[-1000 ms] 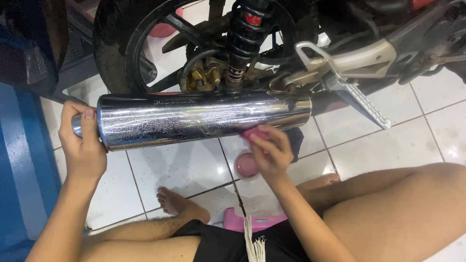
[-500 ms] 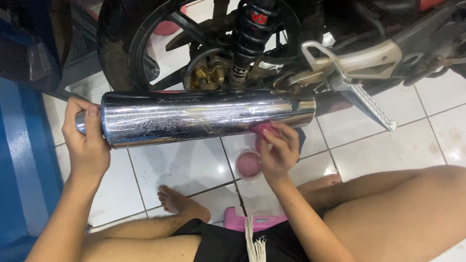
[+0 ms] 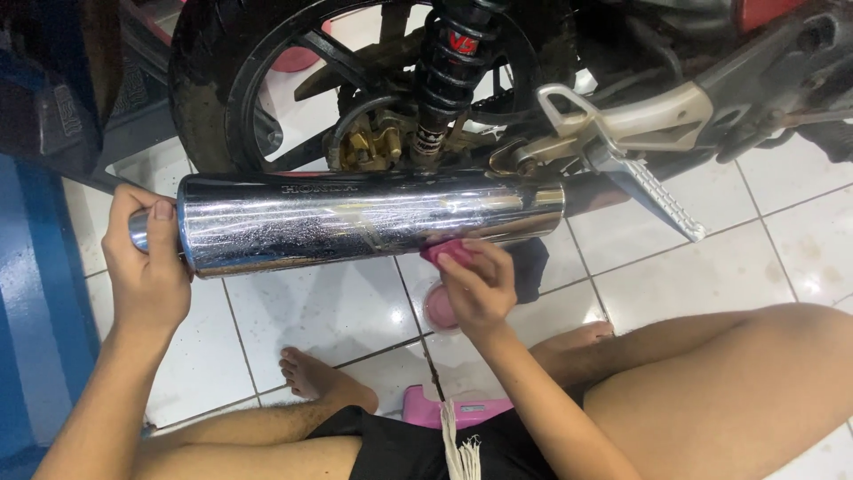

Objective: The person cleans a motorcycle exhaust pipe by applying a pink substance with a sponge and wiping it with a blue cloth. The person repeatedly dips the sponge into a container and scrubs the chrome surface.

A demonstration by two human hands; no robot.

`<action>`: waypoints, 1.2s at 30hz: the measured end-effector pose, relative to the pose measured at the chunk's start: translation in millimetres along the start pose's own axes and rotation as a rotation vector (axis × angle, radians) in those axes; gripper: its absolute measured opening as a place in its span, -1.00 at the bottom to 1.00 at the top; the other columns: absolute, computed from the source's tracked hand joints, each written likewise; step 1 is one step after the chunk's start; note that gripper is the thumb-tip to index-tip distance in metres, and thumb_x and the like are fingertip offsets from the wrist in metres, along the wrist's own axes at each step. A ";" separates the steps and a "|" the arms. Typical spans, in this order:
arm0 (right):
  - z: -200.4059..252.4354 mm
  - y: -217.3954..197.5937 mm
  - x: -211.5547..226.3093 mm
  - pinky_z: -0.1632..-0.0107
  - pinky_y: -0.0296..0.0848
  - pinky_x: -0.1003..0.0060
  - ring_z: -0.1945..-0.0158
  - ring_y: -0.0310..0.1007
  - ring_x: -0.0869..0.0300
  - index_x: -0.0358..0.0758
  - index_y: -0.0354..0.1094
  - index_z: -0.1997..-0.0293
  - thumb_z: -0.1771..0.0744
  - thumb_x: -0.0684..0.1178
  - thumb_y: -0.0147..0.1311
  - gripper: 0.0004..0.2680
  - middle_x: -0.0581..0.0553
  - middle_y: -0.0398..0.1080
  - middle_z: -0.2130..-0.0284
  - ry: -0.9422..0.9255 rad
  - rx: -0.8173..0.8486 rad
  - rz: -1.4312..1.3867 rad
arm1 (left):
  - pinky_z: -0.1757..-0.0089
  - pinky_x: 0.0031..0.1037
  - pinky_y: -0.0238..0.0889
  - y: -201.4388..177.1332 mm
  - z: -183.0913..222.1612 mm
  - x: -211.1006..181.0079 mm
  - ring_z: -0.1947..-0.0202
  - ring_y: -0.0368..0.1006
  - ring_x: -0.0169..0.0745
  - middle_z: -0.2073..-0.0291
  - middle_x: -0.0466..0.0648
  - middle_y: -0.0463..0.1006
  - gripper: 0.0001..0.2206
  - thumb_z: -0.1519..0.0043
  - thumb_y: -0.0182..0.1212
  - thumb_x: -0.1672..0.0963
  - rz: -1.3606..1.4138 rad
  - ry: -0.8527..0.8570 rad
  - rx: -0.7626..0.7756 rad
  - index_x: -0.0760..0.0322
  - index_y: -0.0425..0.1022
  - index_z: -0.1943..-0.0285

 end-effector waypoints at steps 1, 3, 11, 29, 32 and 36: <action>-0.4 3.4 4.6 0.03 0.74 0.25 0.06 0.49 -0.03 -0.27 0.53 0.11 -0.28 -0.35 0.31 -0.83 -0.31 0.31 0.06 -0.048 0.015 -0.007 | 0.38 -0.40 0.04 -0.9 -0.3 0.2 0.47 0.21 -0.26 0.44 -0.04 0.28 -0.73 -0.60 -0.15 0.06 -0.004 0.008 0.003 0.33 0.21 0.10; 3.8 -8.6 -3.1 -0.02 0.73 0.26 0.02 0.48 -0.01 -0.24 0.51 0.07 -0.28 -0.34 0.32 -0.80 -0.31 0.31 0.02 0.008 0.019 0.033 | 0.33 -0.39 0.05 -0.5 -0.7 -1.0 0.43 0.21 -0.27 0.42 -0.04 0.28 -0.74 -0.60 -0.16 0.07 -0.010 0.020 0.004 0.32 0.21 0.11; -11.9 -3.2 3.9 -0.08 0.73 0.26 -0.08 0.47 -0.02 -0.16 0.48 0.00 -0.29 -0.32 0.32 -0.76 -0.26 0.34 -0.02 0.074 0.037 0.010 | 0.30 -0.39 0.05 0.1 0.1 -3.7 0.40 0.20 -0.28 0.42 -0.06 0.27 -0.74 -0.61 -0.15 0.07 -0.013 0.016 0.000 0.31 0.20 0.11; -49.9 -12.0 7.4 -0.05 0.71 0.37 -0.14 0.46 0.00 -0.20 0.44 -0.10 -0.34 -0.36 0.21 -0.75 -0.26 0.35 -0.07 0.299 0.126 -0.035 | 0.30 -0.41 0.04 0.0 2.4 3.3 0.37 0.18 -0.29 0.36 -0.07 0.23 -0.73 -0.61 -0.17 0.05 0.004 -0.012 -0.013 0.30 0.18 0.09; -71.6 0.6 18.6 -0.21 0.66 0.18 -0.07 0.49 0.00 -0.26 0.45 -0.06 -0.35 -0.31 0.22 -0.80 -0.25 0.37 -0.02 0.227 0.159 -0.030 | 0.17 -0.39 0.06 -0.3 3.3 3.6 0.27 0.20 -0.27 0.29 -0.05 0.28 -0.77 -0.64 -0.16 0.10 0.003 0.011 -0.014 0.32 0.20 0.05; -80.4 4.9 36.0 -0.22 0.61 0.23 -0.08 0.50 0.01 -0.28 0.45 -0.06 -0.34 -0.29 0.23 -0.80 -0.25 0.39 0.00 0.208 0.342 -0.110 | 0.34 -0.40 0.10 0.0 2.7 -1.0 0.34 0.25 -0.24 0.30 0.00 0.32 -0.77 -0.62 -0.16 0.08 0.008 -0.023 0.001 0.33 0.21 0.03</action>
Point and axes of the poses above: each hand's wrist, its own z-axis away from the middle knuckle, its own y-axis out of the palm, x = y × z, the point moved 5 cm from there along -z, towards the middle knuckle
